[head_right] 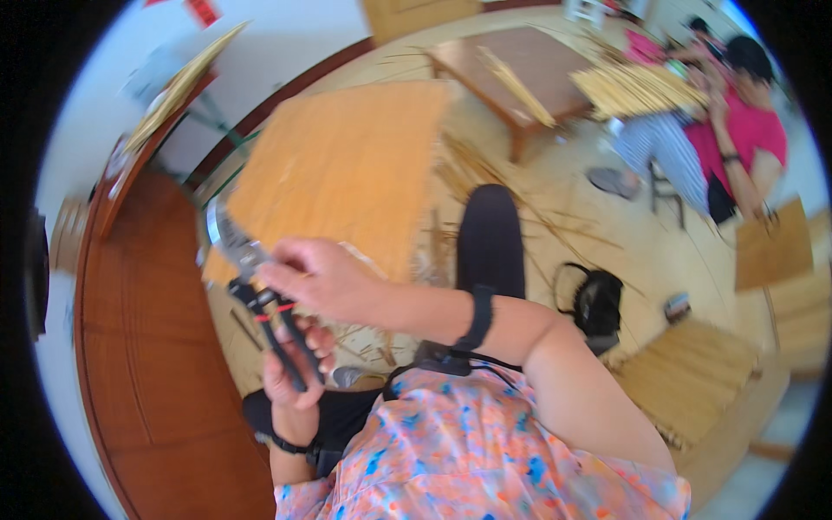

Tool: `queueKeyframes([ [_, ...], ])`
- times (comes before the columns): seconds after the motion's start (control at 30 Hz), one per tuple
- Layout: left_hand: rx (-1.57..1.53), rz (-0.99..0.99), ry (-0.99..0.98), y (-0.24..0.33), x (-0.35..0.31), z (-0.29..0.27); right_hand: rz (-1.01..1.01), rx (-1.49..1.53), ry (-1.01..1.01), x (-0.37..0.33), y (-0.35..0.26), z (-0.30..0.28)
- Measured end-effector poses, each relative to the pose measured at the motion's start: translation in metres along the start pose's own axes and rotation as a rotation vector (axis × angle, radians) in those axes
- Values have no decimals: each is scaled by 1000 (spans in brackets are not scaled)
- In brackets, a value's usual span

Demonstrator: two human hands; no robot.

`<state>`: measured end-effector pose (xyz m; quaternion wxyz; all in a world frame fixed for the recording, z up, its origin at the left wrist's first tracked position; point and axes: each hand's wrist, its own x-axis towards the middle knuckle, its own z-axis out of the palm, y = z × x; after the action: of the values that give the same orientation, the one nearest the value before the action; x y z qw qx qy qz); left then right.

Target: The person ties wooden sticks together with string to form a mat. They use a pair of snips to trim the wooden sticks and the string.

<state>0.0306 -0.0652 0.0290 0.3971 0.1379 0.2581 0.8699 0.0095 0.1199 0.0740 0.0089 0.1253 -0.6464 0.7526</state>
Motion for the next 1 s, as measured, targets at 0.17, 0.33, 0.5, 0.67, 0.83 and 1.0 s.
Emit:
queueKeyframes([
  [0.17, 493, 257, 161, 2, 8, 28, 75, 269, 23, -41, -13, -8],
  [0.33, 1134, 330, 301, -3, 25, 53, -152, 24, 41, -67, -16, -20],
  [0.5, 1525, 341, 88, -22, 56, 73, -201, 103, 162, -79, 6, -43],
  [0.67, 1609, 279, -124, -20, 70, 87, -180, 406, 107, -109, -11, -99],
  [0.83, 1584, 434, 193, 16, 74, 74, -267, 189, 421, -132, -1, -195],
  [1.0, 1525, 333, 553, 55, 64, 32, 250, 101, 775, -165, 92, -302],
])
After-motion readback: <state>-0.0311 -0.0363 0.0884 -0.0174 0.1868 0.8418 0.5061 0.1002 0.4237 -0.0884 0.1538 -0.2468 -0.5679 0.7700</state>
